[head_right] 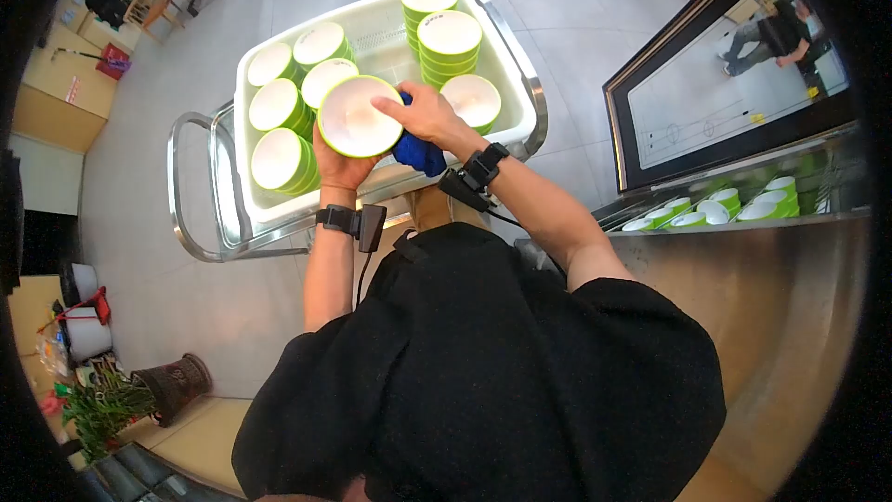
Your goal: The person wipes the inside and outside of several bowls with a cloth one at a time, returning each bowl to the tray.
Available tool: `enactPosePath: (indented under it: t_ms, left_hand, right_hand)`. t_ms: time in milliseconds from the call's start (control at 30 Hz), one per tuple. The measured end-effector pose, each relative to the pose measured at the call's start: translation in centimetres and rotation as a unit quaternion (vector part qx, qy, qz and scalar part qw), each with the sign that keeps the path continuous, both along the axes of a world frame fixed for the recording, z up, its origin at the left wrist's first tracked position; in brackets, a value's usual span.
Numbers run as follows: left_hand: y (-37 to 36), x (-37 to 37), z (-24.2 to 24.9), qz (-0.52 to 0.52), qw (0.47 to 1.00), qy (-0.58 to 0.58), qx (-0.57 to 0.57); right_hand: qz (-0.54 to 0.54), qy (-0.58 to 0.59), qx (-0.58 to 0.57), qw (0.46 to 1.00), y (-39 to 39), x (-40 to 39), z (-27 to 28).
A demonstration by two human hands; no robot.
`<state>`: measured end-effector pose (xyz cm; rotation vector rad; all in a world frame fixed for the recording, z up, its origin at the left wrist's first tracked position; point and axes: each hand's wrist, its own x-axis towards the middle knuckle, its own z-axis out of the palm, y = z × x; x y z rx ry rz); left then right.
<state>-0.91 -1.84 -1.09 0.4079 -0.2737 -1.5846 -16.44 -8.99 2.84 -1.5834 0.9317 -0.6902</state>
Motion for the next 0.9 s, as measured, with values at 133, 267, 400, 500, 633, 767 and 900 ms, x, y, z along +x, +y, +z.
enactPosePath:
  t_ms: [133,267,400,500,633,767,900]
  left_hand:
    - [0.1,-0.1,-0.4,-0.027,0.999,0.043,-0.013]
    - [-0.1,-0.2,-0.3,-0.017,0.999,0.023,0.041]
    - [-0.6,0.0,-1.0,-0.005,1.0,0.005,0.025]
    - [-1.5,0.4,-1.5,0.02,0.998,-0.035,0.039]
    - [-2.4,-0.1,-2.8,0.025,0.989,-0.134,0.06]
    - [-2.3,-0.5,-3.6,0.065,0.981,-0.173,0.066]
    - [-1.7,-0.6,-1.9,0.045,0.993,-0.096,0.059]
  right_hand:
    - [-0.209,-0.08,-0.181,0.958,-0.2,-0.7,2.7]
    - [-0.086,-0.163,-0.3,0.936,1.6,0.3,4.1]
    - [0.137,0.046,-0.507,0.85,1.6,0.3,2.3]
    - [0.18,0.124,-0.543,0.811,0.7,-0.1,1.4]
    - [0.189,0.278,-0.378,0.862,1.0,-0.2,0.5]
    - [0.145,0.053,-0.151,0.976,-0.6,-0.1,-0.9]
    - [0.088,-0.178,0.362,0.911,-1.0,-0.8,-0.9]
